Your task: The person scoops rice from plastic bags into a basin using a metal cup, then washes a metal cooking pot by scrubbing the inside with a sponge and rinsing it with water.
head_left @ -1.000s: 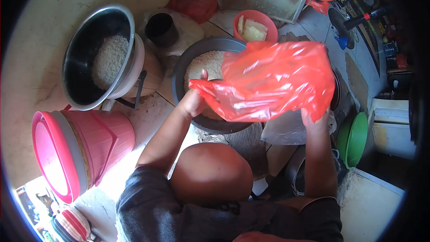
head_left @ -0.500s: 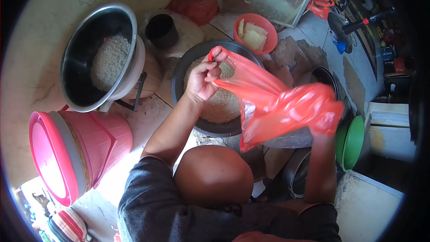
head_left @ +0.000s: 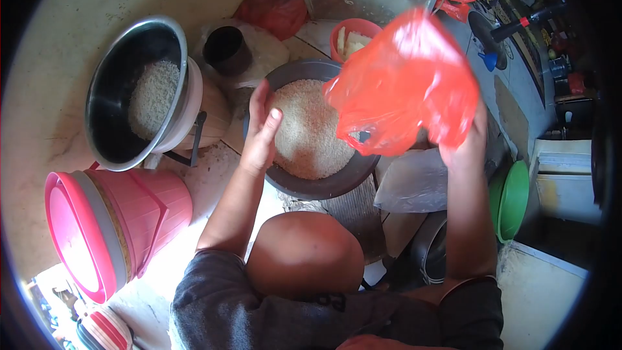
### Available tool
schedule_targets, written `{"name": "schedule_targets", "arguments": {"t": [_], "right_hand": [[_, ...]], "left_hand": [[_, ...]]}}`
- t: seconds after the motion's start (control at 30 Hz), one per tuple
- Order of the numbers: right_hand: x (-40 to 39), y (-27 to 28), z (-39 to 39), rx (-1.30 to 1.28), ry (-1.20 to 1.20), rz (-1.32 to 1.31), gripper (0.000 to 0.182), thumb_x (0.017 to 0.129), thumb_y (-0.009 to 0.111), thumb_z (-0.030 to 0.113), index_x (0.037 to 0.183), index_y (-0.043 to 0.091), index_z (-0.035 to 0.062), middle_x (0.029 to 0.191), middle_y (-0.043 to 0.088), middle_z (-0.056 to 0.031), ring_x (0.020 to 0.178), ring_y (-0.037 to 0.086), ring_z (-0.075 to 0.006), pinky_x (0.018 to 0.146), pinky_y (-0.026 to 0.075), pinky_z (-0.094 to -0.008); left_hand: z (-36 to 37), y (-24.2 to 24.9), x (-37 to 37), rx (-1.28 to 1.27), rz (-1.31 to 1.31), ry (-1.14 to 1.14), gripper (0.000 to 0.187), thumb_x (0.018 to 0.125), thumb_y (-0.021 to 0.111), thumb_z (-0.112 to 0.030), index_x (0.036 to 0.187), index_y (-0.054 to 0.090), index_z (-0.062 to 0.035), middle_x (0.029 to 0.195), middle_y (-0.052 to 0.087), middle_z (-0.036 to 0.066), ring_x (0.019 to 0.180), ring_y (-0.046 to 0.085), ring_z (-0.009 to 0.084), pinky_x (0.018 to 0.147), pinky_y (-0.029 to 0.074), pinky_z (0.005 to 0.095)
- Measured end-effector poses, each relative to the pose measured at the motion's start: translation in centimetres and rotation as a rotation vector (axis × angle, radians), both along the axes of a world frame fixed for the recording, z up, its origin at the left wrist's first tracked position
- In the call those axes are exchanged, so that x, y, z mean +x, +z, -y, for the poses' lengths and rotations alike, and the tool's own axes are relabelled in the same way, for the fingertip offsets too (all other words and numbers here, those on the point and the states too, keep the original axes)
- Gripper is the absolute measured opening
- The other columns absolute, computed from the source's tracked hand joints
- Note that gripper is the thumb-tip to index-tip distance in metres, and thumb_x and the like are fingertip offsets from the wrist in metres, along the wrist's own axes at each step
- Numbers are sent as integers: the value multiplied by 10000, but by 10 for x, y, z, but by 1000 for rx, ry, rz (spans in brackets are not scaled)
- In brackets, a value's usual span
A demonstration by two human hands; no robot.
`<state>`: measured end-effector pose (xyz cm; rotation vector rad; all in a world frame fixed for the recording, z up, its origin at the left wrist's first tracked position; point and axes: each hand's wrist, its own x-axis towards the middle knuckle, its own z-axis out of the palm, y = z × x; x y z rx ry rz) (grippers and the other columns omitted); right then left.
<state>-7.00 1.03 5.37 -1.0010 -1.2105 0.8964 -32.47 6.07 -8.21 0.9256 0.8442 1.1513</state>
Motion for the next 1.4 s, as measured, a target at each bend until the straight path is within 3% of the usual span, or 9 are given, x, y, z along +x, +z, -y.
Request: {"name": "schedule_targets", "arguments": {"t": [0.1,0.2,0.3,0.37,0.5,0.63,0.93,1.2,1.4], "right_hand": [[-19,6,-13,14,91,-148,397,864,457,70,1239,378,-30,1194,487,-152,1064,518,-232,892,439,-354],[-44,5,-26,73,208,-314,371,877,436,37,1243,388,1,1203,484,-131,1070,510,-226,921,412,-346],[-48,15,-34,3,124,-244,353,879,429,18,1231,402,9,1221,467,-132,1109,479,-222,936,395,-359],[-41,-7,-33,63,70,-146,310,857,432,-29,1161,473,8,1213,466,-129,1119,464,-222,919,401,-371],[-34,-57,-6,145,-114,1149,301,674,545,-27,974,557,-8,1118,460,-195,1028,485,-323,883,395,-379],[-58,-81,22,-91,49,1182,299,658,555,37,956,543,12,1123,423,-213,1052,427,-390,900,359,-436],[-67,-59,58,-79,255,853,385,737,547,3,1119,518,39,1215,420,-176,1021,504,-315,879,413,-379],[-28,-110,137,-521,311,647,248,772,502,-15,1012,551,25,1075,537,-155,886,587,-284,735,479,-343],[27,-99,196,-747,510,924,285,796,547,153,1062,537,49,1056,555,-140,967,543,-301,831,435,-389]], "left_hand": [[-9,33,7,553,-180,-202,1184,599,769,-437,1393,-21,-54,1446,61,151,1338,63,260,1067,97,397],[-2,47,42,380,-12,-449,1228,535,833,-318,1394,-1,-46,1418,133,165,1318,134,263,1056,165,368],[-11,28,57,21,-127,-382,517,794,622,-156,1227,394,9,1158,511,146,1044,522,214,898,416,337],[-18,20,58,-412,411,-280,287,873,464,-98,1140,465,5,1055,579,126,922,591,199,815,480,331],[-5,26,49,-595,582,-358,388,826,497,-173,1179,432,-26,1104,549,126,998,558,231,852,465,392],[21,27,58,-282,566,-485,683,808,593,-248,1360,221,-98,1264,426,103,1148,443,231,969,354,399],[48,-13,-52,389,-413,308,240,745,592,-20,984,584,5,1065,553,106,996,522,205,851,410,305],[109,-164,-206,-618,-433,890,381,881,474,-281,1175,431,-42,1062,533,73,898,520,162,751,440,302],[42,-238,-281,-625,-679,800,367,877,477,-231,1192,433,-47,1085,529,88,936,516,168,776,434,297]]}}
